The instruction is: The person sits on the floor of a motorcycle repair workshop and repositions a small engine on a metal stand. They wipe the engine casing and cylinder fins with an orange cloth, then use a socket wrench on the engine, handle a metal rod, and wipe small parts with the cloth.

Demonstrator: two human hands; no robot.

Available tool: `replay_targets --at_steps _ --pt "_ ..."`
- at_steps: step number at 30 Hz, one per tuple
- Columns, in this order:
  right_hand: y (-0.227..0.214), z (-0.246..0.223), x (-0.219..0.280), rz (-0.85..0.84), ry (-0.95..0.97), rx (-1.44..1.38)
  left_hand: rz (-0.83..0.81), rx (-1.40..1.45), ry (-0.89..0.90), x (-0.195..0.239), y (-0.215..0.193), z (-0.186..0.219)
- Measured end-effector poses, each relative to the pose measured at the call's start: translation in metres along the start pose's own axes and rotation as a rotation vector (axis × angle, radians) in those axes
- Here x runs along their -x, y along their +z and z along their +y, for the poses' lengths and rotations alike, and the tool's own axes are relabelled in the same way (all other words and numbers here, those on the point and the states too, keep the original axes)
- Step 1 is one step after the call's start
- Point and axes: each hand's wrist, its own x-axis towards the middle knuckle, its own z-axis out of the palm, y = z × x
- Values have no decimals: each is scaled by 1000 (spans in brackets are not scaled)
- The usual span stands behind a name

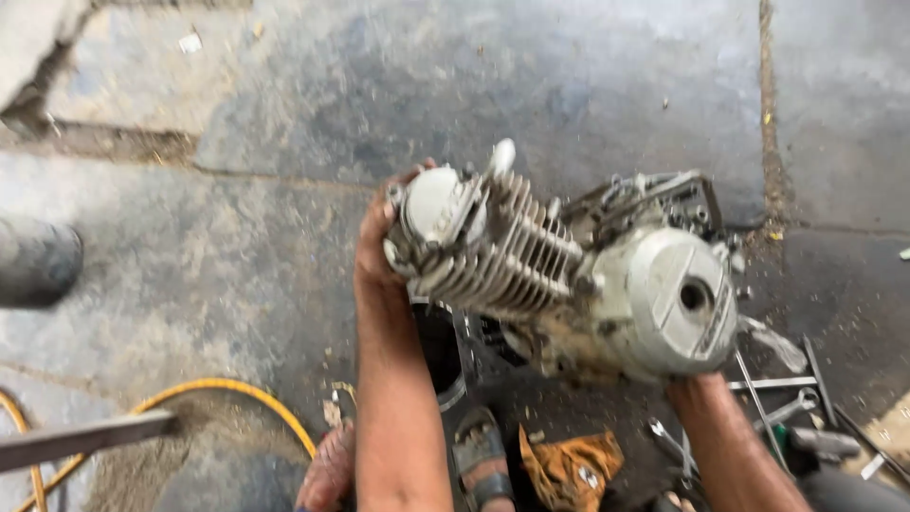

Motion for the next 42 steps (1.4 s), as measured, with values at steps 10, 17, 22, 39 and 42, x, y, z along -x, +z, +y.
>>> replay_targets --at_steps 10,17,22,39,42 --pt "-32 -29 0 -22 -124 -62 -41 199 71 47 -60 -26" --pt "-128 43 -66 -145 -165 -125 8 264 185 79 -57 -34" --pt "-154 73 -99 -293 -202 -171 71 346 227 93 -38 -49" --pt "-149 37 -167 -687 -284 -274 157 432 240 101 -95 -98" --pt "-127 30 -134 -429 -298 -231 228 433 215 109 -122 -111"
